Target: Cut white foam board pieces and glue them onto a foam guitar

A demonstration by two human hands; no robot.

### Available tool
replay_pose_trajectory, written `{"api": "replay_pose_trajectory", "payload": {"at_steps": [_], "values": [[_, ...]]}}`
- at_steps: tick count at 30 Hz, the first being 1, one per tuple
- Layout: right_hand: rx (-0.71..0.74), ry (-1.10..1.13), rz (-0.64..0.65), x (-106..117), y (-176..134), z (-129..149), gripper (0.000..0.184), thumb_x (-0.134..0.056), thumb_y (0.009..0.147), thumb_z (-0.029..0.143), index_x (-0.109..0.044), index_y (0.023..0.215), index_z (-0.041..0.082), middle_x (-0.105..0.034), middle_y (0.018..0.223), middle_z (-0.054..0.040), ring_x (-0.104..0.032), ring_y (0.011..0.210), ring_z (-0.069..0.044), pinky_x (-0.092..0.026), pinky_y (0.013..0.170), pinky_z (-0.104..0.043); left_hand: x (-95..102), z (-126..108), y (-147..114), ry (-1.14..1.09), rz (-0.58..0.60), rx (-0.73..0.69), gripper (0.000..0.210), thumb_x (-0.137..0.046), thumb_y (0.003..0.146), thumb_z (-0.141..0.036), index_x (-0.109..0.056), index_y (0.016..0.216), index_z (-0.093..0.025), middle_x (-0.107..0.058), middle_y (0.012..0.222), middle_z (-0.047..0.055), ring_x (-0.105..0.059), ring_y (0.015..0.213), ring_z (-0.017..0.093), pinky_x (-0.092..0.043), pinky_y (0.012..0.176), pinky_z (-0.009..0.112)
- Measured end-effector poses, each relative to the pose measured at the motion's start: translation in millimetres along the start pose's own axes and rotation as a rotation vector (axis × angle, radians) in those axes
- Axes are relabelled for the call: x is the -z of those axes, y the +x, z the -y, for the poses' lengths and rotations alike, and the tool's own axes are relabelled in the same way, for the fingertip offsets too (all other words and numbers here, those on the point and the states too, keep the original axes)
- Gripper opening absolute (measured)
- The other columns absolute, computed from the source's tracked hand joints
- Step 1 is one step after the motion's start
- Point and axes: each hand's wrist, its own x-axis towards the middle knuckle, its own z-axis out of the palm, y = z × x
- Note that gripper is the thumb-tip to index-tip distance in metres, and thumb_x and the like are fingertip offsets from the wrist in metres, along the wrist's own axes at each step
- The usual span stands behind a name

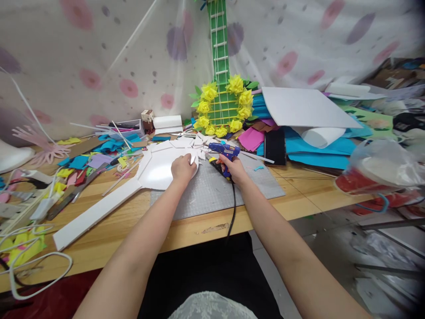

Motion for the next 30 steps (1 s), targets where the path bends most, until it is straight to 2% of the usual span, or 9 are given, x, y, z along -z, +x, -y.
{"api": "replay_pose_trajectory", "payload": {"at_steps": [4,8,21,24,30], "values": [[0.006,0.007,0.004,0.4,0.5,-1.2,0.039,-0.062,0.067,0.056,-0.058,0.063,0.018,-0.056,0.052,0.0003,-0.04,0.04,-0.007,-0.034,0.04,-0.021,4.1,-0.1,-0.1,0.022,0.043,-0.023,0.015,-0.049,0.078,-0.032,-0.059,0.081,-0.023,-0.06,0.083,0.006,-0.056,0.083,0.022,-0.036,0.068,0.031],[0.006,0.007,0.002,0.1,0.3,-0.7,0.039,-0.062,0.066,0.057,-0.058,0.063,0.018,-0.058,0.056,-0.0006,-0.04,0.041,-0.006,-0.034,0.04,-0.021,6.7,0.1,0.1,0.021,0.069,-0.011,0.017,-0.049,0.078,-0.033,-0.059,0.088,-0.024,-0.06,0.085,0.006,-0.055,0.085,0.022,-0.036,0.07,0.031],[0.0,-0.016,-0.008,0.0,-0.3,1.2,0.043,-0.061,0.064,0.061,-0.058,0.065,0.018,-0.063,0.065,-0.0033,-0.041,0.043,-0.007,-0.037,0.041,-0.022,-3.8,4.1,-0.9,0.025,-0.014,-0.074,0.014,-0.05,0.077,-0.029,-0.061,0.083,-0.023,-0.059,0.08,0.006,-0.056,0.082,0.021,-0.038,0.071,0.03],[0.008,-0.016,0.001,1.0,0.5,-0.5,0.043,-0.06,0.065,0.061,-0.059,0.065,0.018,-0.063,0.065,-0.0032,-0.041,0.042,-0.007,-0.037,0.041,-0.022,-7.4,4.8,-1.8,0.013,-0.029,-0.094,0.018,-0.048,0.078,-0.027,-0.062,0.089,-0.023,-0.059,0.082,0.006,-0.055,0.084,0.02,-0.038,0.073,0.03],[0.013,0.004,0.007,1.1,0.8,-1.1,0.041,-0.061,0.066,0.059,-0.059,0.063,0.018,-0.061,0.062,-0.0018,-0.04,0.042,-0.006,-0.036,0.041,-0.021,-14.0,7.0,-4.1,-0.033,-0.072,-0.146,0.037,-0.044,0.08,-0.023,-0.057,0.114,-0.02,-0.061,0.087,0.008,-0.055,0.088,0.02,-0.038,0.078,0.03]]}}
